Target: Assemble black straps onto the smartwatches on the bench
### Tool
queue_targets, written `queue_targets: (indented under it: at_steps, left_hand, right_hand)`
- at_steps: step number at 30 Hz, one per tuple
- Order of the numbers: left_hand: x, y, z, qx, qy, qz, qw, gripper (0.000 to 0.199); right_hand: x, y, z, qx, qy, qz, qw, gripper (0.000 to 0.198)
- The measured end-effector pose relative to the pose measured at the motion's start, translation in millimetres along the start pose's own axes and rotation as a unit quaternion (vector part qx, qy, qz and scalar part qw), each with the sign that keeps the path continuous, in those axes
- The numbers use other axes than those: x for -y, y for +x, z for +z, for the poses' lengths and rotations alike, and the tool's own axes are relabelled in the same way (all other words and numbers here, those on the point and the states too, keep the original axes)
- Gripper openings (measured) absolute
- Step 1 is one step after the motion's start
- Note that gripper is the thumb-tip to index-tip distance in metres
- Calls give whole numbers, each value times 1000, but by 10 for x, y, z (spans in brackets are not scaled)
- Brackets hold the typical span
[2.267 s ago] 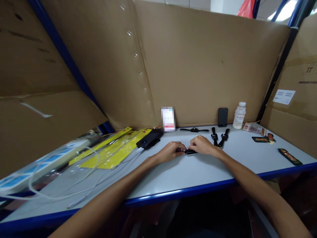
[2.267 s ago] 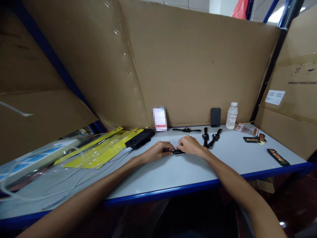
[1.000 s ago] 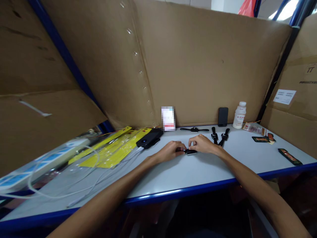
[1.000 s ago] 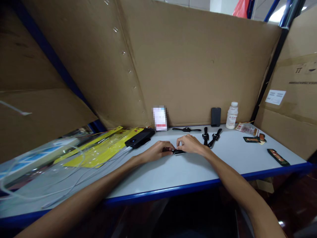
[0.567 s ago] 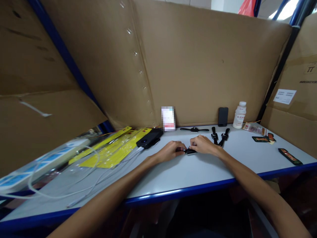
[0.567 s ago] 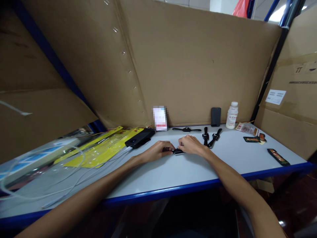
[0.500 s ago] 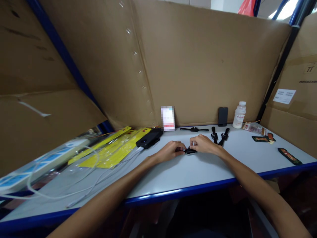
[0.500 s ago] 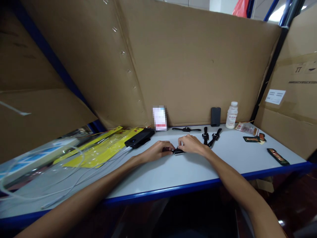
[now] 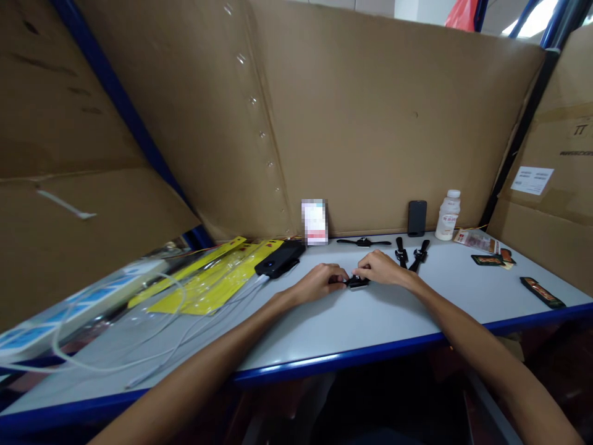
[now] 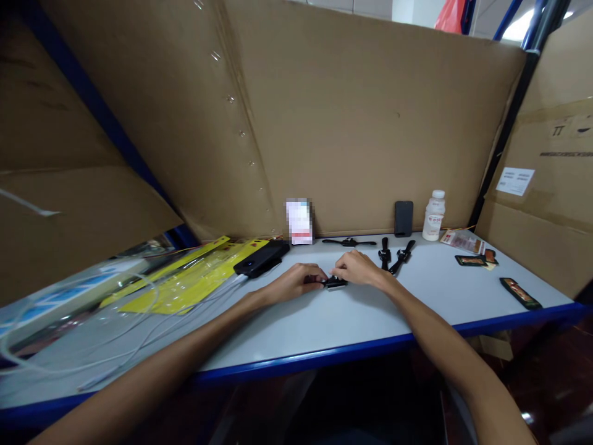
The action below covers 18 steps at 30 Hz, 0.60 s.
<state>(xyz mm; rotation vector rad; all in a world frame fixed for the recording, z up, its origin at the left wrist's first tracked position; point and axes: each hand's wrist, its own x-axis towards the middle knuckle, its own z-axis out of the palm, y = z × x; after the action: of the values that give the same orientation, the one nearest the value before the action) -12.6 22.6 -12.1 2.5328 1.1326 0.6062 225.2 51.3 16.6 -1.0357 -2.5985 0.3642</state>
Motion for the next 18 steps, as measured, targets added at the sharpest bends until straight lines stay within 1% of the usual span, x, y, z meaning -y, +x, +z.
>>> queue_targets:
  at_steps: [2, 5, 7, 9, 11, 14, 16, 18]
  left_hand:
    - [3, -1, 4, -2, 0, -1, 1000, 18]
    - [10, 0, 6, 0, 2, -6, 1000, 18]
    - [17, 2, 8, 1, 1, -5, 1000, 18]
    - [25, 5, 8, 2, 0, -4, 1000, 18]
    - [31, 5, 8, 2, 0, -3, 1000, 18]
    - [34, 1, 7, 1, -1, -2, 1000, 18]
    - [34, -3, 5, -1, -3, -2, 1000, 18]
    - [36, -6, 5, -2, -1, -2, 1000, 18]
  right_hand:
    - [-10, 9, 0, -14, 25, -8, 1000, 33]
    - [-1, 6, -3, -29, 9, 1, 1000, 25]
    - [13, -4, -8, -23, -17, 17, 999, 29]
    - [24, -12, -13, -17, -26, 30, 999, 40]
    - [28, -14, -18, -30, -19, 31, 999, 46]
    - [28, -12, -22, -66, -4, 22, 998, 37]
    - [24, -9, -15, -55, 2, 29, 998, 36]
    - [14, -1, 1, -29, 18, 32, 999, 40]
